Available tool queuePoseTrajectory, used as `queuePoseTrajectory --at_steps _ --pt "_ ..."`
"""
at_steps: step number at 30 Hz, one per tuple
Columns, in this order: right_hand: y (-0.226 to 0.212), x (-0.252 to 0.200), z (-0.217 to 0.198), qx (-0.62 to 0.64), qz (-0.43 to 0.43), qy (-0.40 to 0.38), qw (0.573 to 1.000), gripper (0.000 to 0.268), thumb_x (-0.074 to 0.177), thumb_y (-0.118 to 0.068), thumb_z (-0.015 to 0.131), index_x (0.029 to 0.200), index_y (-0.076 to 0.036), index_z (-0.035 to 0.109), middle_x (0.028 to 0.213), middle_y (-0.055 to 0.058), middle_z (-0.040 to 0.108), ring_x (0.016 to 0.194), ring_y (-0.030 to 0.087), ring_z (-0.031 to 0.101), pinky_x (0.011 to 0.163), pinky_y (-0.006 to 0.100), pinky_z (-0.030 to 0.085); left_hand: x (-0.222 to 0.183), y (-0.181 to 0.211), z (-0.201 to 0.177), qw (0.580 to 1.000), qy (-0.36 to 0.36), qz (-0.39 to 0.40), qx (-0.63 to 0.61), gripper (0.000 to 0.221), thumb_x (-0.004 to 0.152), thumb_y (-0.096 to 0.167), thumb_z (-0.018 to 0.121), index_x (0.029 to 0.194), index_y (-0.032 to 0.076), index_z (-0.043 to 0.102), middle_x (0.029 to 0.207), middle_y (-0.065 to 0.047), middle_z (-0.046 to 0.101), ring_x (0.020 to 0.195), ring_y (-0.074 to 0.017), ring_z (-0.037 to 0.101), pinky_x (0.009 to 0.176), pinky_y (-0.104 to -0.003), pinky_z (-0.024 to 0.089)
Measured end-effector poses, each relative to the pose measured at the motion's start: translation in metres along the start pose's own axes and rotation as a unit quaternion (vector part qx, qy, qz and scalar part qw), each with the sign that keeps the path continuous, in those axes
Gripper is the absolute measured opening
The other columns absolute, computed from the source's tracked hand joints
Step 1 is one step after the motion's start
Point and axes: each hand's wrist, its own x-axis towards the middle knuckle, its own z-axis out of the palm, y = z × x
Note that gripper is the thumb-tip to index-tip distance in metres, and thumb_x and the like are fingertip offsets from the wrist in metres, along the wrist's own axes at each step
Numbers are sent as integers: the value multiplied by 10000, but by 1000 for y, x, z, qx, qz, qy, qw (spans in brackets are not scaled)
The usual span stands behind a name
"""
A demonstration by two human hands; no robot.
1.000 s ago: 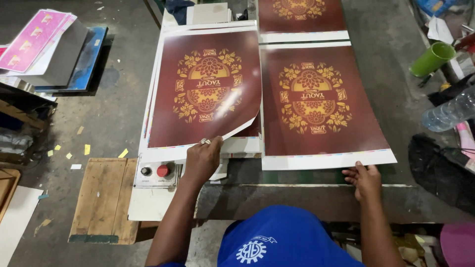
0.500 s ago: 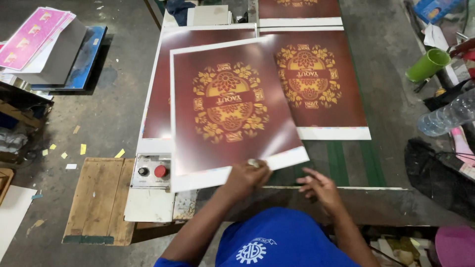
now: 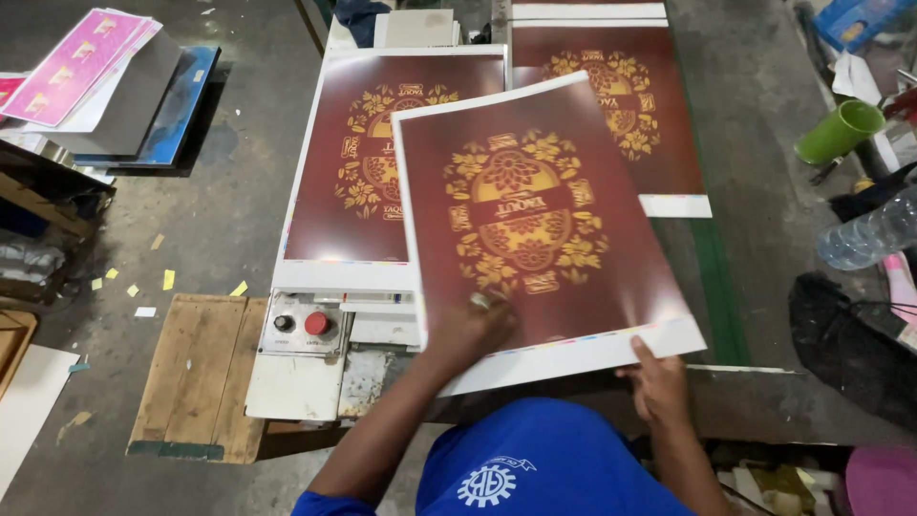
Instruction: The person repeatedly picks up large printed sheets with a maroon and gold design from a stack on a table and places them onto a machine. The person handles the sheets by hand, aligning them before feeding them into the equipment.
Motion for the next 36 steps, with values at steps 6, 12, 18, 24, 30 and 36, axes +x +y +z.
queuePoseTrajectory --at_steps 6,12,18,24,30,36 --pt "-21 -6 -41 -16 -42 126 991 259 1006 -90 637 1260 -67 590 1033 58 679 793 138 651 583 272 529 -51 -113 42 979 35 -72 186 287 1004 299 663 1143 57 728 1209 -173 739 1164 -312 703 1043 -489 533" --pt "-17 -5 -94 12 -110 135 985 298 1045 -51 632 1334 -47 564 1094 74 669 827 150 653 600 279 535 -36 -94 1 934 -204 -217 198 874 913 621 607 1485 -15 427 1569 -200 378 1472 -352 309 1175 -526 261" --pt "-23 -13 -123 -12 -109 176 978 343 1045 -43 617 1380 -70 550 1137 75 674 847 166 676 592 287 546 -66 -135 39 948 -113 -171 243 710 1025 530 581 1536 52 462 1618 -161 420 1527 -327 350 1241 -525 294" --pt "-20 -17 -154 -68 -83 181 978 305 1083 -75 609 1375 -18 544 1135 106 671 859 173 672 618 286 551 -34 -108 -7 935 -195 -197 220 1006 791 652 697 1524 18 429 1616 -196 372 1497 -393 336 1146 -537 269" --pt "-5 -6 -169 -120 -54 193 972 267 1081 -105 624 1319 3 567 1140 118 670 876 195 663 607 316 536 -37 -128 -4 940 -175 -155 247 728 826 468 759 1377 36 558 1463 -133 550 1383 -309 504 1100 -478 443" --pt "-5 14 -144 -100 -44 129 986 319 1047 -130 608 1346 -46 532 1121 101 668 857 189 661 572 317 536 -30 -142 -14 946 -205 -99 231 497 841 403 775 1174 51 663 1304 -123 690 1182 -275 677 991 -429 532"
